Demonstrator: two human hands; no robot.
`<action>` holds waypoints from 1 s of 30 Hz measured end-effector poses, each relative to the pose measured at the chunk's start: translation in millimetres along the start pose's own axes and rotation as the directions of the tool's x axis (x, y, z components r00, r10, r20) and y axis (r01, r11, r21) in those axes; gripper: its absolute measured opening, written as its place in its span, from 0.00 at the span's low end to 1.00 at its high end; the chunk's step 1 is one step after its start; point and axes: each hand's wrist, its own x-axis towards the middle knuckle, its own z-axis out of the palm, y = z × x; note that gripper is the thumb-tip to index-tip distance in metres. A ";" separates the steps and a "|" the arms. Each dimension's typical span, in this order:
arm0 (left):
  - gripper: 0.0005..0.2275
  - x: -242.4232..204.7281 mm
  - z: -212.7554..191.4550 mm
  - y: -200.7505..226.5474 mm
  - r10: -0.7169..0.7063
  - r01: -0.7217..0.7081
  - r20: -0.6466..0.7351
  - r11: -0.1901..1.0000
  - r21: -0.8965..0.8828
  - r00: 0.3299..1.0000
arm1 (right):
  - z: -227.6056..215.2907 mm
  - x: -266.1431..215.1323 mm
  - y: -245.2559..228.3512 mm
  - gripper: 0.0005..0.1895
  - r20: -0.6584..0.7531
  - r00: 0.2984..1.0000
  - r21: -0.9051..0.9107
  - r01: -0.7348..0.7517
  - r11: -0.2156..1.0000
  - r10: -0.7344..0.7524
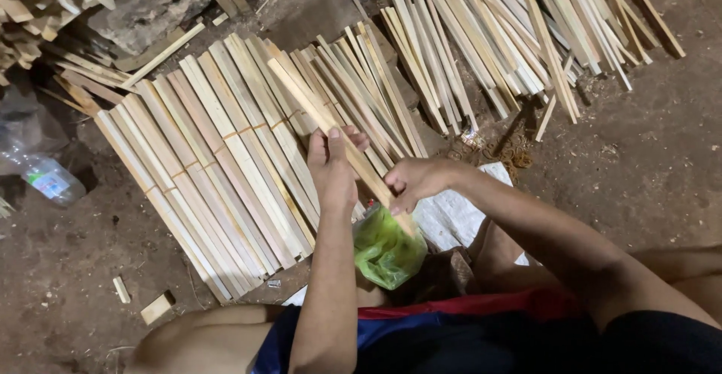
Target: The person is organizing and bundling thin wooden strips by sliding them into groups secured with rubber bands.
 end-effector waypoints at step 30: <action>0.10 -35.2 31.1 13.5 -0.002 -0.031 0.197 0.986 0.164 0.980 | -49.2 -50.6 -61.3 0.19 -0.477 0.878 0.152 0.133 0.979 -0.045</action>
